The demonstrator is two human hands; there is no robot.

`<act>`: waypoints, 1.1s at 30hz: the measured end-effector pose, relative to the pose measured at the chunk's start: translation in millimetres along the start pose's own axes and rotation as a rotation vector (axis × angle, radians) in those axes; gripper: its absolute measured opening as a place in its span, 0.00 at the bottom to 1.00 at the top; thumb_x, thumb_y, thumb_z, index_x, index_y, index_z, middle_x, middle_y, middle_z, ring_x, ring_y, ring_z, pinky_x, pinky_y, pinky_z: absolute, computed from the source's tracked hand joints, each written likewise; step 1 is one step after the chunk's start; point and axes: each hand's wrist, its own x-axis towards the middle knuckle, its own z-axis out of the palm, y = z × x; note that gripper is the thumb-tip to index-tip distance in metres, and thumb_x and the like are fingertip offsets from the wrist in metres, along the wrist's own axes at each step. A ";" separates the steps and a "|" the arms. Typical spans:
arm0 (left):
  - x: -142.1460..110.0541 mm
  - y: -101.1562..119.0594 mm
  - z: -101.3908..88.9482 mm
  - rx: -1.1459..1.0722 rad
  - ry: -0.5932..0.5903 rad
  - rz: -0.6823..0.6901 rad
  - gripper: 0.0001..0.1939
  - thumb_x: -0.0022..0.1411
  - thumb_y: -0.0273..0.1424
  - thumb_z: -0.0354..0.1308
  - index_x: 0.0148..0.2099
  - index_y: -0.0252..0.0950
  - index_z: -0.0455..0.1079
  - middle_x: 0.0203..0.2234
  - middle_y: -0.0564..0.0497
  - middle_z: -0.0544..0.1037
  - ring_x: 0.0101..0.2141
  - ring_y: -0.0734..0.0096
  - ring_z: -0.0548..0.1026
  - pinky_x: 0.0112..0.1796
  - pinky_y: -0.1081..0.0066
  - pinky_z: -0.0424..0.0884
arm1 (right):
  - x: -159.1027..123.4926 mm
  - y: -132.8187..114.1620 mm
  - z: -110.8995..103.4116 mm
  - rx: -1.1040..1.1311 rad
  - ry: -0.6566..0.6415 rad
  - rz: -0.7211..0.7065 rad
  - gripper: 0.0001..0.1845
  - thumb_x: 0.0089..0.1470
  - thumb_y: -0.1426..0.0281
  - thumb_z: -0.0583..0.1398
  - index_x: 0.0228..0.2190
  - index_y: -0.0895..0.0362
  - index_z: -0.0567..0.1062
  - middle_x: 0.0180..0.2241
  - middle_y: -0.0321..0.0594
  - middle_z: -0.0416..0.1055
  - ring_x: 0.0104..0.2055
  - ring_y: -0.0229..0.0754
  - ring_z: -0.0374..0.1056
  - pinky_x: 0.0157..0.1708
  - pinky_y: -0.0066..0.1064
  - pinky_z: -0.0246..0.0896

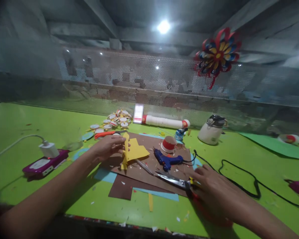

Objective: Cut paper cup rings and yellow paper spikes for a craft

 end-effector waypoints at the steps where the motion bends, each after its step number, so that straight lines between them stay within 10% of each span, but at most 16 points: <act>1: -1.4 -1.9 1.3 0.007 -0.026 -0.011 0.04 0.55 0.22 0.60 0.28 0.29 0.73 0.24 0.45 0.77 0.22 0.75 0.74 0.21 0.78 0.70 | 4.9 -9.1 -5.9 0.047 0.018 -0.016 0.16 0.52 0.67 0.59 0.44 0.48 0.76 0.40 0.45 0.75 0.38 0.47 0.72 0.35 0.36 0.68; 16: -30.4 -13.9 29.3 0.009 -0.238 -0.145 0.09 0.53 0.32 0.64 0.26 0.31 0.73 0.21 0.50 0.75 0.21 0.77 0.72 0.25 0.76 0.71 | 60.6 -83.8 12.5 0.502 0.382 -0.086 0.08 0.58 0.70 0.58 0.32 0.58 0.77 0.29 0.39 0.76 0.30 0.37 0.69 0.32 0.29 0.62; 23: -31.1 -41.4 31.9 0.199 -0.231 -0.306 0.12 0.46 0.34 0.68 0.28 0.31 0.71 0.17 0.52 0.74 0.15 0.79 0.69 0.18 0.80 0.61 | 49.3 8.1 4.2 0.427 0.468 0.305 0.09 0.58 0.67 0.60 0.31 0.60 0.75 0.29 0.35 0.74 0.30 0.37 0.70 0.33 0.32 0.67; 27: -29.3 -61.8 41.1 0.241 -0.123 -0.200 0.24 0.43 0.35 0.68 0.42 0.35 0.65 0.13 0.57 0.72 0.10 0.78 0.64 0.14 0.80 0.54 | 53.8 65.3 8.4 0.405 0.322 0.476 0.10 0.60 0.65 0.59 0.38 0.60 0.74 0.36 0.37 0.73 0.33 0.37 0.71 0.34 0.33 0.69; 33: -32.5 -79.1 52.5 0.493 -0.019 -0.017 0.14 0.51 0.37 0.59 0.33 0.40 0.56 0.11 0.60 0.69 0.08 0.77 0.59 0.13 0.79 0.53 | 106.7 117.3 20.9 0.488 0.211 0.591 0.13 0.60 0.66 0.58 0.46 0.58 0.72 0.46 0.42 0.71 0.42 0.42 0.71 0.40 0.39 0.69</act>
